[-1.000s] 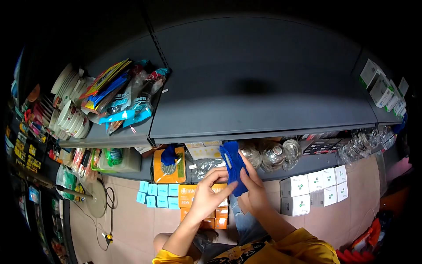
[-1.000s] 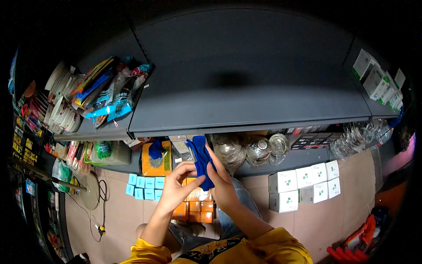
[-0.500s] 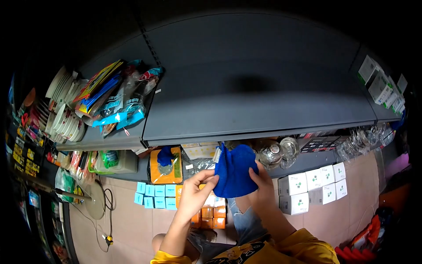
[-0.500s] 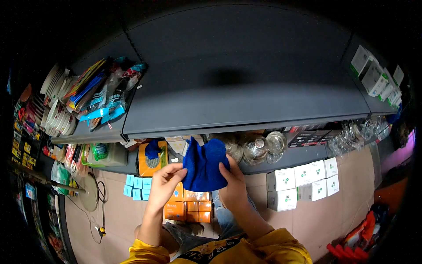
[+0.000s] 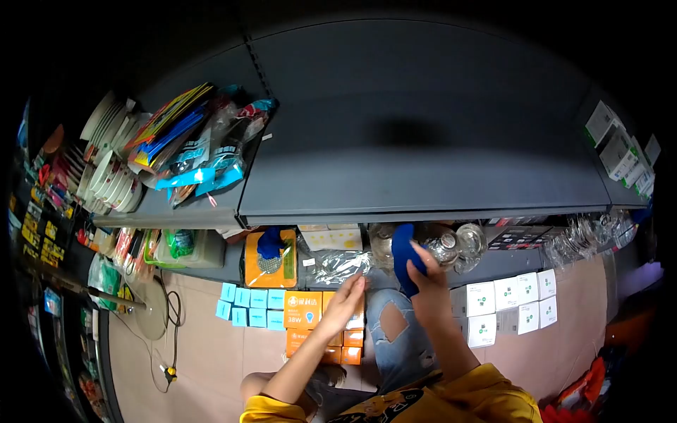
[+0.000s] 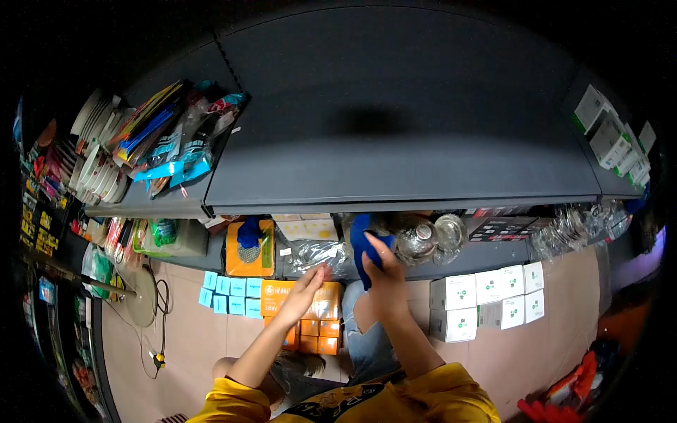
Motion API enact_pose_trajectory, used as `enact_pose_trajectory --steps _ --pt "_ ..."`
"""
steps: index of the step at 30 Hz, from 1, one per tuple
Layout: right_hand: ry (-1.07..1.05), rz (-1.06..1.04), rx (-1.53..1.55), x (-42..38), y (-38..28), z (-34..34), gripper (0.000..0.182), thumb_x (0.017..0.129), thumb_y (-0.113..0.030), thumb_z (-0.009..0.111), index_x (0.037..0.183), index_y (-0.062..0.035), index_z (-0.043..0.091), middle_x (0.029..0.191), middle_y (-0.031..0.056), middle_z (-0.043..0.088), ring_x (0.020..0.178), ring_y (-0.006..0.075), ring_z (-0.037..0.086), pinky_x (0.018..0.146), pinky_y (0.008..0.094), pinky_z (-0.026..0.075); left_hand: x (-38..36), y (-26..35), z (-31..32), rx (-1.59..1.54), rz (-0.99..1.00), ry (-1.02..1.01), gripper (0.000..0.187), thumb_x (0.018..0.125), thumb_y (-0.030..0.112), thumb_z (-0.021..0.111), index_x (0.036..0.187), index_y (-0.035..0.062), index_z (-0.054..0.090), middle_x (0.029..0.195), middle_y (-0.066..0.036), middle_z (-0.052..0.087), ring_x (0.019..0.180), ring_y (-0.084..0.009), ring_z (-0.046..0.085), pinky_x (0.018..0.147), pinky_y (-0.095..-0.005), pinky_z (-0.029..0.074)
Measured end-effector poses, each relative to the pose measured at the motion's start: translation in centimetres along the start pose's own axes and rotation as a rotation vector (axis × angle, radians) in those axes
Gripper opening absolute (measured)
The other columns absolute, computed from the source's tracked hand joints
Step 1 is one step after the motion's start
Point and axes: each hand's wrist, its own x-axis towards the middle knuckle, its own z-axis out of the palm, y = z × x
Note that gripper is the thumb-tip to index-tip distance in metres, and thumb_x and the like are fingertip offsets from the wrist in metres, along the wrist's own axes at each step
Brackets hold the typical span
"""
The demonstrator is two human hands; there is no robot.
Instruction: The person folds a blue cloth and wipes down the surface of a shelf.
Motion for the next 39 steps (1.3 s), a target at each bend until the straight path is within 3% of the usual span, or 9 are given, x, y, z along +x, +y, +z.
enact_pose_trajectory --steps 2,11,17,23,27,29,30,33,39 --pt "-0.103 -0.058 -0.144 -0.5 0.0 0.7 0.034 0.086 -0.008 0.052 0.119 -0.0037 0.048 0.106 0.0075 0.056 0.097 0.0135 0.050 0.088 0.0245 0.036 0.3 -1.2 0.7 -0.484 -0.117 -0.132 0.068 0.089 0.052 0.032 0.135 0.0037 0.020 0.133 -0.016 0.035 0.123 -0.0225 0.035 0.102 -0.0330 0.026" --pt "-0.378 0.411 0.567 -1.5 0.7 3.3 0.039 0.090 -0.010 0.046 0.127 -0.0006 0.040 0.126 0.0091 0.043 0.112 0.0144 0.043 0.095 0.0265 0.033 -0.8 0.6 0.0 -1.130 -0.156 -0.172 0.073 0.083 0.064 0.030 0.127 0.0061 0.037 0.124 -0.012 0.047 0.112 -0.0241 0.047 0.096 -0.0400 0.036" --pt "-0.188 -0.359 -0.482 -0.4 1.2 -0.9 0.044 0.087 -0.018 0.052 0.128 -0.0072 0.038 0.130 0.0170 0.039 0.121 0.0290 0.039 0.099 0.0350 0.030 -0.7 0.5 -1.0 -1.085 -0.222 -0.174 0.048 0.091 0.036 0.041 0.125 0.0026 0.040 0.121 -0.011 0.051 0.111 -0.0216 0.050 0.097 -0.0365 0.036" --pt "-0.362 0.287 -0.102 -1.2 3.8 -0.4 0.040 0.085 -0.020 0.057 0.119 -0.0005 0.046 0.115 0.0098 0.052 0.105 0.0182 0.049 0.089 0.0281 0.039 -1.2 1.0 -1.5 -1.185 -0.244 -0.183 0.045 0.091 0.035 0.042 0.121 0.0025 0.043 0.115 -0.011 0.054 0.107 -0.0208 0.052 0.094 -0.0334 0.039" --pt "-0.466 0.603 0.237 -2.5 6.0 1.6 0.036 0.083 -0.018 0.060 0.112 0.0009 0.051 0.104 0.0060 0.057 0.091 0.0141 0.054 0.081 0.0261 0.043 -2.3 1.6 -2.7 -0.340 -0.097 -0.033 0.044 0.087 0.038 0.049 0.109 0.0002 0.052 0.106 -0.012 0.056 0.097 -0.0208 0.054 0.087 -0.0326 0.041" --pt "-0.484 0.639 0.236 -2.7 7.0 2.3 0.036 0.080 -0.021 0.063 0.105 0.0022 0.054 0.097 0.0059 0.058 0.083 0.0120 0.056 0.077 0.0247 0.044 -3.1 0.6 -4.4 1.286 0.304 0.476 0.046 0.084 0.040 0.052 0.108 0.0000 0.054 0.104 -0.013 0.058 0.103 -0.0241 0.051 0.091 -0.0374 0.037" --pt "-0.423 0.691 0.158 -2.9 9.6 2.4 0.036 0.079 -0.021 0.064 0.105 0.0024 0.054 0.097 0.0060 0.059 0.080 0.0120 0.056 0.075 0.0247 0.045 -3.7 0.4 -5.3 1.510 0.284 0.557 0.049 0.085 0.041 0.047 0.109 -0.0006 0.053 0.104 -0.016 0.057 0.102 -0.0273 0.051 0.091 -0.0384 0.036" --pt "-0.388 0.735 0.056 -2.8 18.3 3.3 0.038 0.077 -0.020 0.065 0.106 0.0017 0.053 0.094 0.0062 0.059 0.076 0.0144 0.058 0.072 0.0259 0.047 -5.3 0.0 -6.4 1.412 0.023 0.205 0.050 0.086 0.044 0.042 0.106 -0.0004 0.054 0.101 -0.016 0.059 0.098 -0.0288 0.054 0.088 -0.0379 0.039" --pt "-0.482 0.926 0.146 -0.7 18.3 10.2 0.028 0.081 -0.013 0.059 0.105 -0.0023 0.050 0.095 0.0083 0.057 0.086 0.0181 0.058 0.071 0.0309 0.050 -7.1 -0.9 -3.1 1.247 0.271 0.053 0.041 0.084 0.041 0.048 0.071 0.0056 0.063 0.062 -0.011 0.061 0.064 -0.0219 0.062 0.054 -0.0326 0.047"
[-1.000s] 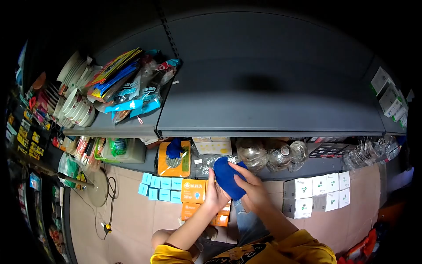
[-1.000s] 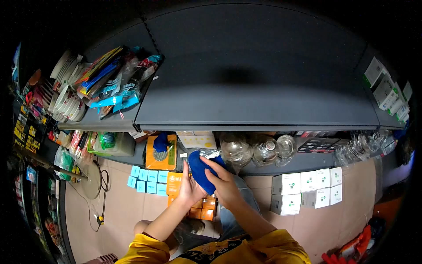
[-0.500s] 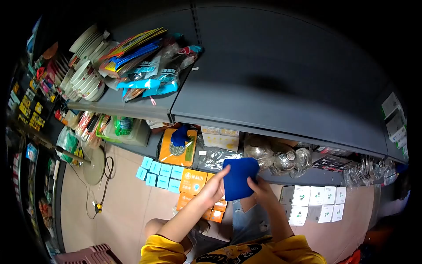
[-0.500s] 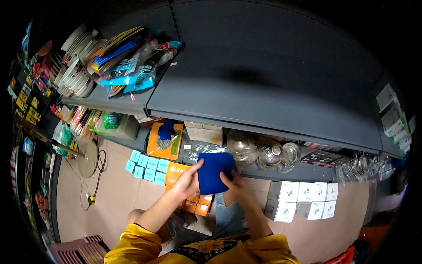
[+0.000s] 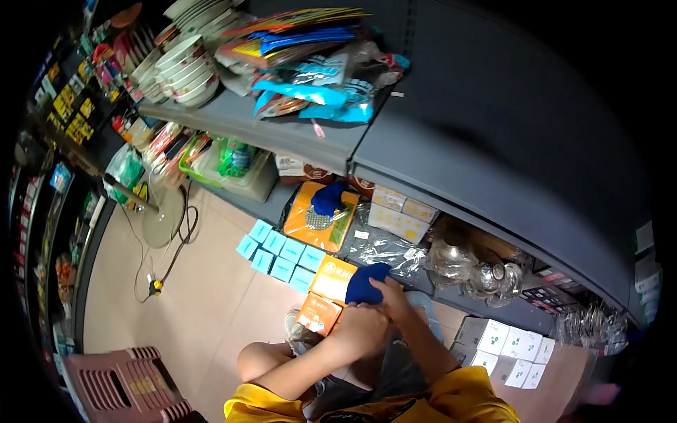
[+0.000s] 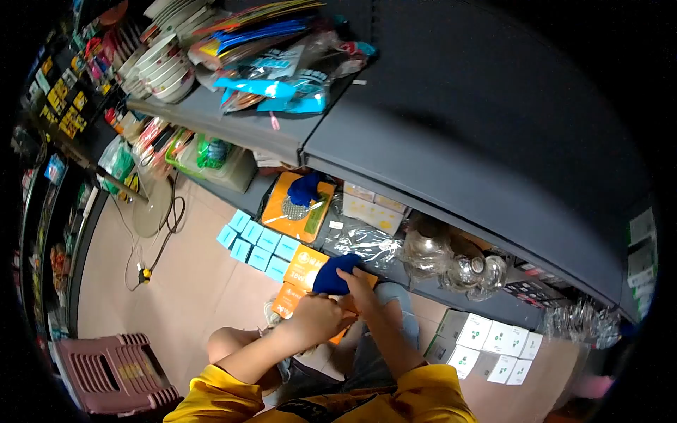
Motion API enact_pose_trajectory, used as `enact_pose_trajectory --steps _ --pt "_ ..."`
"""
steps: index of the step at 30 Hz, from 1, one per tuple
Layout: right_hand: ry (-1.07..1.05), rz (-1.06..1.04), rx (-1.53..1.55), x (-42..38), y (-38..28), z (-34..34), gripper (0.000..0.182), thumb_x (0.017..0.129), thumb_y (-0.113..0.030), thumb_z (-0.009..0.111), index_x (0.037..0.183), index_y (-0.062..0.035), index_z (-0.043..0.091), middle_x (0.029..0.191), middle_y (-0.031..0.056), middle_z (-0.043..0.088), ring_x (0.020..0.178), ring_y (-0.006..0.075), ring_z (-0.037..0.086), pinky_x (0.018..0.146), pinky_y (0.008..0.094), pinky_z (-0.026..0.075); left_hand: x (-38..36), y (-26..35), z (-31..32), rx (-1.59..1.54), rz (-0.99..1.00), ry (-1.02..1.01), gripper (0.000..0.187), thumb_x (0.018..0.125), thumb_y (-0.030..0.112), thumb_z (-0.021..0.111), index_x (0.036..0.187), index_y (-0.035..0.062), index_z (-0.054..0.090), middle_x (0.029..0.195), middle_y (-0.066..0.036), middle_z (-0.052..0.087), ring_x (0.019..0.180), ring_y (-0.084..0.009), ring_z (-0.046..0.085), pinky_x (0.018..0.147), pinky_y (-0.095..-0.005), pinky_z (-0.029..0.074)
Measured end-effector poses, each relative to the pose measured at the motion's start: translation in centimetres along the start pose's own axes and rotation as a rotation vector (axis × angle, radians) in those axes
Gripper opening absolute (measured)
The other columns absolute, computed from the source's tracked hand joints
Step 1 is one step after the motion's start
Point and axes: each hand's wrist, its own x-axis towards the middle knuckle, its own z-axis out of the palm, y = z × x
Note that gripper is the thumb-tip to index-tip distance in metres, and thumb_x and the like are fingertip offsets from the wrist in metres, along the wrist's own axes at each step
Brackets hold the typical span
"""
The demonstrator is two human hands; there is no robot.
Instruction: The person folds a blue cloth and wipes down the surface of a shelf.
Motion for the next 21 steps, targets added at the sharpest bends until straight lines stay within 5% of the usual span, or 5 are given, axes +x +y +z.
enact_pose_trajectory --steps 4,9,12,16,21 --pt "-0.012 -0.020 0.026 1.3 -1.1 1.7 0.024 0.082 -0.011 0.057 0.102 -0.0018 0.049 0.095 0.0091 0.056 0.085 0.0205 0.058 0.075 0.0333 0.050 -0.2 0.2 0.8 -0.074 -0.087 -0.194 0.037 0.083 0.038 0.049 0.065 0.0086 0.063 0.060 -0.007 0.061 0.061 -0.0206 0.062 0.051 -0.0325 0.046" --pt "0.055 -0.017 0.164 2.1 -0.6 0.5 0.026 0.080 -0.011 0.058 0.103 -0.0017 0.050 0.095 0.0088 0.058 0.082 0.0201 0.059 0.073 0.0307 0.049 -0.4 -0.3 3.2 -0.005 -0.035 0.087 0.024 0.079 0.026 0.053 0.066 0.0099 0.064 0.061 -0.005 0.062 0.055 -0.0214 0.061 0.047 -0.0330 0.045" --pt "0.148 -0.002 0.169 1.2 -0.9 -0.6 0.024 0.081 -0.009 0.057 0.103 -0.0020 0.050 0.095 0.0102 0.058 0.084 0.0213 0.060 0.072 0.0333 0.050 0.0 0.1 1.6 -0.017 0.041 -0.103 0.018 0.075 0.020 0.054 0.065 0.0100 0.065 0.062 -0.005 0.062 0.057 -0.0211 0.062 0.045 -0.0327 0.044" --pt "0.124 -0.070 0.256 -0.8 -1.0 -2.2 0.022 0.082 -0.010 0.057 0.102 -0.0033 0.051 0.093 0.0081 0.059 0.084 0.0183 0.060 0.070 0.0315 0.051 0.3 1.1 2.8 -0.127 -0.118 0.068 0.015 0.072 0.018 0.055 0.064 0.0093 0.065 0.062 -0.006 0.062 0.057 -0.0211 0.062 0.044 -0.0313 0.043" --pt "0.139 -0.097 0.229 -2.4 -2.6 -1.9 0.022 0.082 -0.012 0.057 0.102 -0.0037 0.052 0.093 0.0056 0.060 0.085 0.0159 0.060 0.072 0.0273 0.050 0.5 1.8 3.5 0.016 -0.036 -0.203 0.022 0.079 0.025 0.052 0.069 0.0099 0.064 0.063 -0.006 0.062 0.057 -0.0213 0.062 0.045 -0.0310 0.044"
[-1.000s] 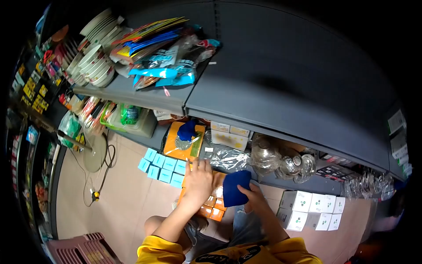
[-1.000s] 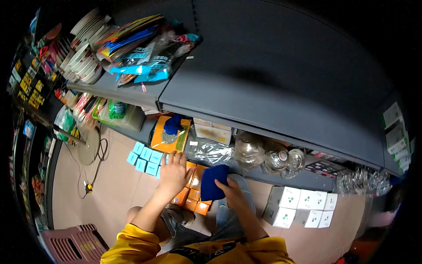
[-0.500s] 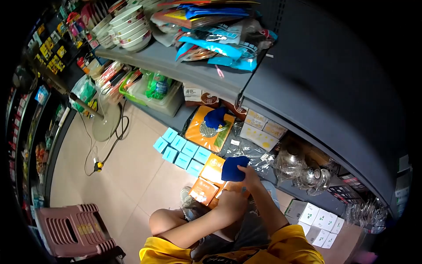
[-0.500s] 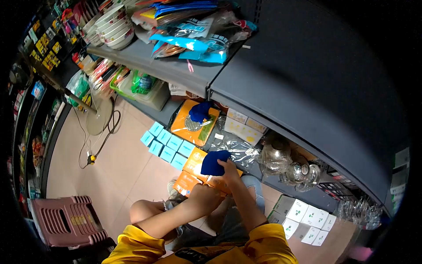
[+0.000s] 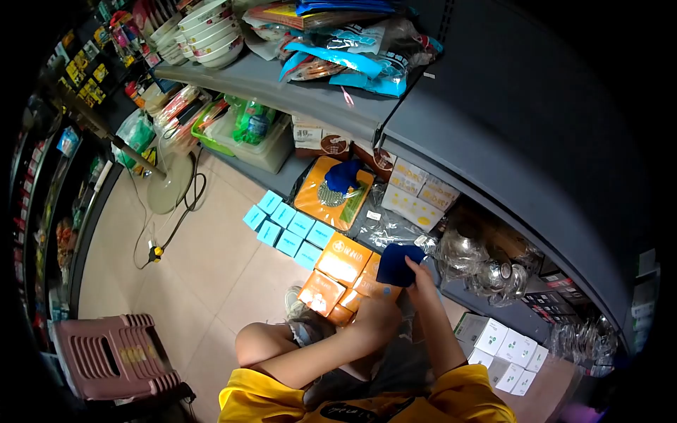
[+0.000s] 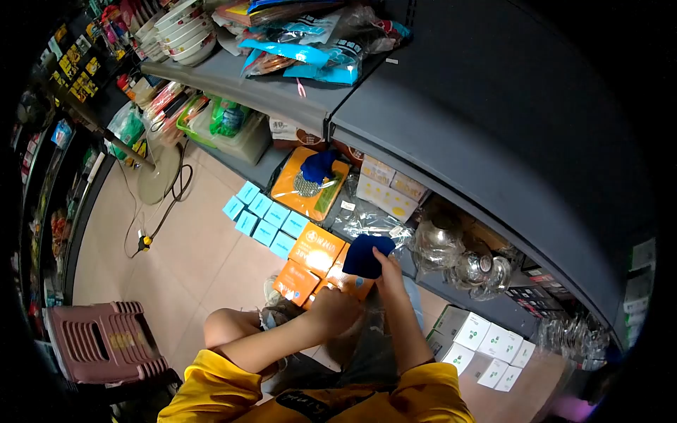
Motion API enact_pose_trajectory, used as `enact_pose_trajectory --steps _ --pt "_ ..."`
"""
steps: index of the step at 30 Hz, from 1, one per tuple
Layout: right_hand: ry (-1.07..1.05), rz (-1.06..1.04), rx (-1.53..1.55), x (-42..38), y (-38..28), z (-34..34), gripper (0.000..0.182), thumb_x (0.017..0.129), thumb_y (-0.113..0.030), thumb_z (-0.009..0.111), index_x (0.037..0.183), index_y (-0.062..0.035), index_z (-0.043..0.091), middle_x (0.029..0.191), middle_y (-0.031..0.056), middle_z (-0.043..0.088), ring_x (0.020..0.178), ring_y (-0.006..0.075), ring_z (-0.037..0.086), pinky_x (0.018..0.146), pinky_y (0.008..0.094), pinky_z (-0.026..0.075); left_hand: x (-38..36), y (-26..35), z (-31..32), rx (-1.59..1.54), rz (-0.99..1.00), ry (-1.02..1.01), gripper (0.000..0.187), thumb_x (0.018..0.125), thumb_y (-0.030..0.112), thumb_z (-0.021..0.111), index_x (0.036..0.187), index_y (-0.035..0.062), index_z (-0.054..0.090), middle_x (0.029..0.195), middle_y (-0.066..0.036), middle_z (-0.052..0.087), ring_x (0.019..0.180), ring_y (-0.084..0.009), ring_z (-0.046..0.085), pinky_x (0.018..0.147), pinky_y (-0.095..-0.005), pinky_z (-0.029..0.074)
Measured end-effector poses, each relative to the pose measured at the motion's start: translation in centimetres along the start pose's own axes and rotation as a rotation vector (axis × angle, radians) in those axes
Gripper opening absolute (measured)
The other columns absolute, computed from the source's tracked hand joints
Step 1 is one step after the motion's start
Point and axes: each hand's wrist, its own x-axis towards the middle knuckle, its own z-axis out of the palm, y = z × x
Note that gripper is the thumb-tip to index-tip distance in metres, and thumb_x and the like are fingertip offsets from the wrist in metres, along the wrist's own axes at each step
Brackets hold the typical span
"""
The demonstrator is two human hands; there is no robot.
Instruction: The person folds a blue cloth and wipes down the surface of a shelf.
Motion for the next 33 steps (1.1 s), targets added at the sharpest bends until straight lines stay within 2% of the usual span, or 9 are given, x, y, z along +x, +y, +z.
enact_pose_trajectory --steps 10,15,19,21,24,29,30,31,33 --pt "-0.022 -0.049 -0.065 -0.3 -1.7 -1.7 0.024 0.082 -0.013 0.058 0.104 -0.0030 0.054 0.097 0.0050 0.061 0.086 0.0145 0.059 0.075 0.0254 0.047 -2.5 2.0 3.0 -0.112 -0.186 -0.132 0.033 0.080 0.037 0.052 0.079 0.0052 0.061 0.068 -0.008 0.063 0.064 -0.0214 0.063 0.055 -0.0323 0.048" --pt "-0.036 -0.073 -0.023 0.1 -0.8 -2.9 0.025 0.081 -0.013 0.059 0.103 -0.0022 0.055 0.097 0.0047 0.060 0.087 0.0140 0.058 0.076 0.0248 0.046 -5.1 0.8 5.5 0.072 -0.042 -0.184 0.038 0.081 0.036 0.053 0.093 0.0006 0.057 0.070 -0.011 0.064 0.066 -0.0218 0.064 0.058 -0.0324 0.049" --pt "-0.016 -0.141 -0.046 -0.3 -0.4 -2.8 0.030 0.081 -0.015 0.060 0.107 -0.0005 0.054 0.098 0.0044 0.059 0.090 0.0135 0.056 0.078 0.0242 0.043 -4.8 -0.5 2.0 -0.108 0.043 -0.280 0.039 0.083 0.035 0.048 0.097 -0.0008 0.055 0.078 -0.015 0.063 0.071 -0.0282 0.063 0.062 -0.0367 0.050" --pt "0.027 -0.170 -0.039 -0.9 0.1 -2.6 0.032 0.081 -0.018 0.061 0.107 -0.0004 0.054 0.098 0.0038 0.059 0.090 0.0127 0.055 0.078 0.0239 0.042 -4.1 -2.6 2.7 -0.083 0.059 -0.256 0.041 0.086 0.037 0.044 0.096 -0.0008 0.054 0.079 -0.017 0.063 0.070 -0.0304 0.062 0.063 -0.0378 0.049" --pt "0.046 -0.134 -0.107 -3.3 0.0 -2.6 0.039 0.081 -0.031 0.061 0.106 -0.0011 0.055 0.095 0.0024 0.059 0.087 0.0104 0.055 0.079 0.0241 0.041 -2.4 -5.3 2.4 -0.089 0.045 0.131 0.044 0.086 0.041 0.043 0.094 -0.0011 0.053 0.080 -0.020 0.062 0.069 -0.0330 0.061 0.063 -0.0396 0.049" --pt "-0.030 -0.175 -0.219 -6.7 -1.0 -2.2 0.037 0.081 -0.040 0.059 0.086 -0.0043 0.062 0.082 0.0008 0.060 0.073 0.0075 0.055 0.067 0.0178 0.040 0.9 -8.5 2.2 -0.240 0.102 0.287 0.041 0.087 0.041 0.044 0.084 0.0025 0.058 0.076 -0.018 0.061 0.076 -0.0326 0.059 0.067 -0.0404 0.046" --pt "-0.043 -0.232 -0.332 -7.0 -0.9 -2.5 0.040 0.084 -0.040 0.055 0.091 -0.0014 0.063 0.085 0.0021 0.063 0.077 0.0070 0.056 0.073 0.0199 0.042 1.4 -8.6 2.4 -0.384 0.148 0.343 0.041 0.087 0.038 0.043 0.077 0.0016 0.059 0.074 -0.018 0.060 0.075 -0.0348 0.058 0.069 -0.0403 0.045" --pt "-0.026 -0.322 -0.370 -8.2 -1.0 -1.7 0.035 0.084 -0.040 0.056 0.081 -0.0059 0.064 0.075 -0.0035 0.059 0.068 0.0034 0.051 0.064 0.0178 0.040 1.7 -8.1 2.4 -0.388 0.217 0.333 0.041 0.087 0.038 0.043 0.077 0.0016 0.059 0.074 -0.018 0.060 0.075 -0.0348 0.058 0.069 -0.0403 0.045" --pt "-0.012 -0.257 -0.533 -10.5 -1.7 -1.4 0.042 0.086 -0.041 0.052 0.095 -0.0015 0.063 0.087 0.0010 0.063 0.078 0.0054 0.056 0.073 0.0196 0.043 1.8 -6.9 2.0 -0.616 0.237 0.229 0.040 0.088 0.037 0.043 0.080 0.0008 0.058 0.077 -0.018 0.061 0.075 -0.0356 0.058 0.069 -0.0408 0.044"
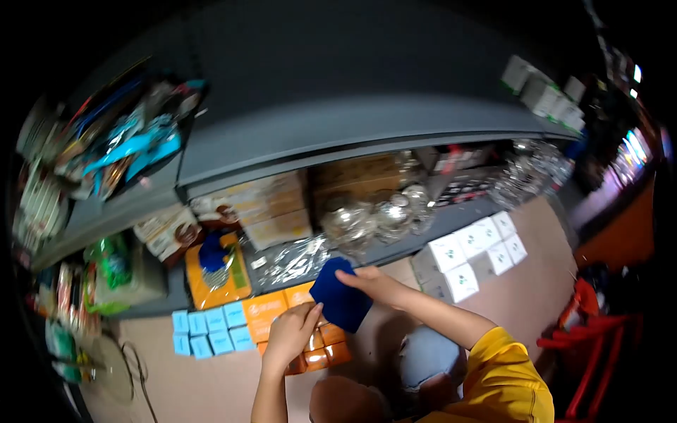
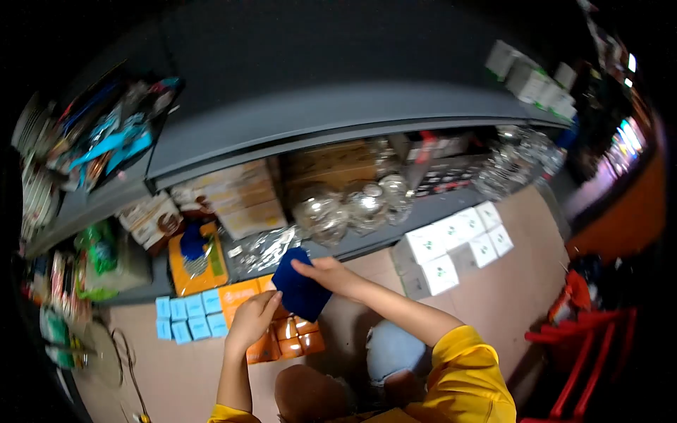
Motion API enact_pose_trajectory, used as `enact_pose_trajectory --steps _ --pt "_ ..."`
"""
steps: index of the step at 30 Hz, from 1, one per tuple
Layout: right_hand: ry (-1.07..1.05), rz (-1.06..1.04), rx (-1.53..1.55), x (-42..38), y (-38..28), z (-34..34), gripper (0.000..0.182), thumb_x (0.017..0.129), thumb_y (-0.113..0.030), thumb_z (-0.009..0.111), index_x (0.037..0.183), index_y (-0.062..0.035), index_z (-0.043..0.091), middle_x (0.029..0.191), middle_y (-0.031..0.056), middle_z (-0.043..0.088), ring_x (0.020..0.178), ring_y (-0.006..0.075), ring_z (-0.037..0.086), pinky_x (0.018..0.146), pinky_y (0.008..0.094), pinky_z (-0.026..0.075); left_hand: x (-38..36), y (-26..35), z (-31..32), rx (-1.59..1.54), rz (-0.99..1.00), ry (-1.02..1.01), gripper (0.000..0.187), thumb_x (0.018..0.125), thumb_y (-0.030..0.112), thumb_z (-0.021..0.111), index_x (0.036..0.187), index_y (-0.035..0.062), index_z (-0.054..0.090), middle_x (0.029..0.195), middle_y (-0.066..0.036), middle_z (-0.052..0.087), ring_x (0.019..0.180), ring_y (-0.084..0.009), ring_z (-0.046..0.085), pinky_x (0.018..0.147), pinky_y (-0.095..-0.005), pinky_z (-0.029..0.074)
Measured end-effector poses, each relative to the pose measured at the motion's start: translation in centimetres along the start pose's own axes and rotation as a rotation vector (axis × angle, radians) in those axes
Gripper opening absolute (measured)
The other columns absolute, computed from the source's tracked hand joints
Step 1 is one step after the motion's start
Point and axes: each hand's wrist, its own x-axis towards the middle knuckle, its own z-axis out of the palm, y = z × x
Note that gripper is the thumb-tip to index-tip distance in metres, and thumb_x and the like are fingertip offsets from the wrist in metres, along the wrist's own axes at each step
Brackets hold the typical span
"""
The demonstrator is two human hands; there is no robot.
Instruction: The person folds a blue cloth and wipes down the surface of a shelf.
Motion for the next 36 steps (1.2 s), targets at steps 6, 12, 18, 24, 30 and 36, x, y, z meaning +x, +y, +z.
enact_pose_trajectory --steps 6,12,18,24,30,36 --pt "0.067 -0.036 0.018 -4.7 -3.3 0.1 0.041 0.086 -0.040 0.052 0.097 -0.0021 0.062 0.085 0.0009 0.063 0.074 0.0049 0.057 0.068 0.0192 0.046 1.2 1.6 0.9 -0.333 0.101 -0.067 0.023 0.086 0.022 0.053 0.081 -0.0009 0.050 0.069 -0.011 0.059 0.062 -0.0214 0.057 0.058 -0.0299 0.042" --pt "0.030 -0.058 -0.056 -5.2 -3.8 0.4 0.045 0.084 -0.042 0.056 0.104 -0.0019 0.059 0.092 0.0032 0.062 0.081 0.0073 0.056 0.073 0.0221 0.046 1.9 2.2 0.9 -0.876 0.073 -0.023 0.019 0.085 0.007 0.056 0.099 -0.0021 0.048 0.073 0.000 0.052 0.064 -0.0020 0.044 0.056 -0.0166 0.037" --pt "-0.019 -0.226 -0.230 -5.2 -2.6 -0.7 0.035 0.083 -0.027 0.061 0.105 -0.0009 0.056 0.092 0.0030 0.061 0.081 0.0076 0.054 0.075 0.0241 0.045 2.8 2.3 2.1 -0.866 0.102 0.063 0.023 0.083 0.005 0.057 0.103 -0.0013 0.046 0.085 -0.003 0.057 0.074 -0.0033 0.050 0.065 -0.0148 0.041" --pt "0.084 -0.278 -0.177 -7.6 -1.4 -5.6 0.028 0.084 -0.021 0.060 0.102 0.0003 0.055 0.090 0.0019 0.061 0.081 0.0056 0.052 0.073 0.0232 0.045 4.5 6.1 4.8 -0.841 0.165 0.069 0.024 0.082 0.003 0.058 0.101 0.0000 0.045 0.082 -0.002 0.056 0.072 -0.0037 0.050 0.064 -0.0153 0.040" --pt "0.448 -0.429 -0.064 -13.7 -3.7 -15.1 0.020 0.083 -0.014 0.059 0.098 -0.0001 0.059 0.088 -0.0004 0.061 0.079 0.0047 0.053 0.069 0.0215 0.045 7.8 13.5 7.3 -0.662 0.218 0.080 0.022 0.082 0.006 0.058 0.100 -0.0017 0.048 0.078 -0.005 0.056 0.067 -0.0086 0.053 0.062 -0.0203 0.043" --pt "1.203 -1.173 -0.600 -14.8 -11.7 -25.5 0.021 0.080 -0.012 0.057 0.098 -0.0006 0.058 0.099 0.0115 0.056 0.090 0.0239 0.057 0.077 0.0299 0.045 10.6 20.1 11.0 -0.398 0.336 0.153 0.017 0.082 0.007 0.058 0.097 -0.0008 0.052 0.078 -0.005 0.058 0.070 -0.0089 0.054 0.065 -0.0221 0.044"
